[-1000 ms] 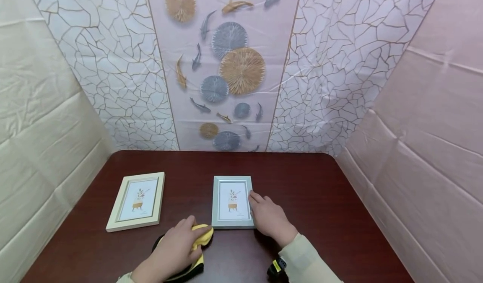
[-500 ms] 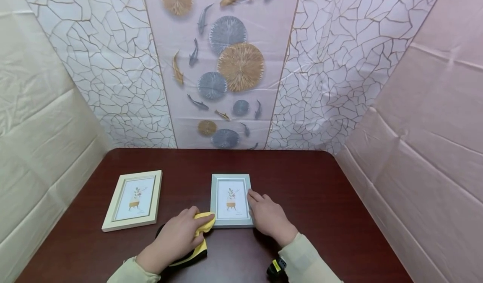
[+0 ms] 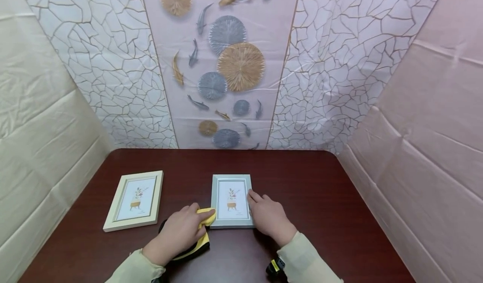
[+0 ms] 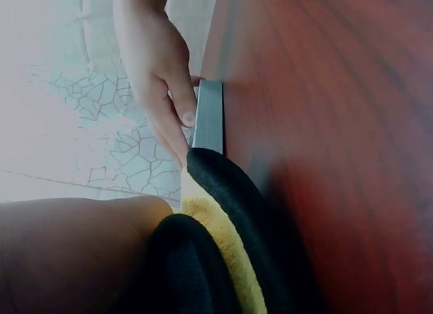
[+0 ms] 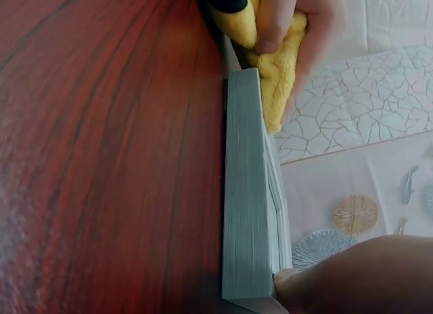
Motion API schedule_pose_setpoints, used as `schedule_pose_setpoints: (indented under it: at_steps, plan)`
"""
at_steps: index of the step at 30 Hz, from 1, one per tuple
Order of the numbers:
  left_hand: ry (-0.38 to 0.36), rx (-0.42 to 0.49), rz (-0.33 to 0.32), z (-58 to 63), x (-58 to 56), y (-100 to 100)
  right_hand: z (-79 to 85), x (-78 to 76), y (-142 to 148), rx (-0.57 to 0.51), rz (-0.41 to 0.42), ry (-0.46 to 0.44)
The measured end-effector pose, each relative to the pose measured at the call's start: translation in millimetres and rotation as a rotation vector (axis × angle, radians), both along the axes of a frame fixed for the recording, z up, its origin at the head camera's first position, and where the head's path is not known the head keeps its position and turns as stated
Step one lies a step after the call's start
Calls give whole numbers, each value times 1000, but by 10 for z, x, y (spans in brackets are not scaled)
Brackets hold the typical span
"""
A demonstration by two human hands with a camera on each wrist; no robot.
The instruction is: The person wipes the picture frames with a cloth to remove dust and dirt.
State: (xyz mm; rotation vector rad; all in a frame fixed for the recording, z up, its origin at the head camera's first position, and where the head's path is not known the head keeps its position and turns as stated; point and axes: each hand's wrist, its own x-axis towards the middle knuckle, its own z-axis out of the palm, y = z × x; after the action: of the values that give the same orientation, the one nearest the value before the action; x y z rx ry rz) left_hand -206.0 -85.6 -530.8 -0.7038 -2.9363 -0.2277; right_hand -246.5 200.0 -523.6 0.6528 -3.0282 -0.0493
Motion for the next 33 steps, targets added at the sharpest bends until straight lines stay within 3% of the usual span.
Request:
schedule_pose_setpoints:
  at_steps: [5, 15, 33]
  plan:
    - [-24, -12, 25, 4, -89, 29, -22, -16, 17, -6, -2, -8]
    - [-100, 60, 71, -16, -333, 44, -19, -30, 36, -28, 12, -9]
    - [-140, 115, 109, -63, -773, 41, -4, -30, 34, -18, 11, -22]
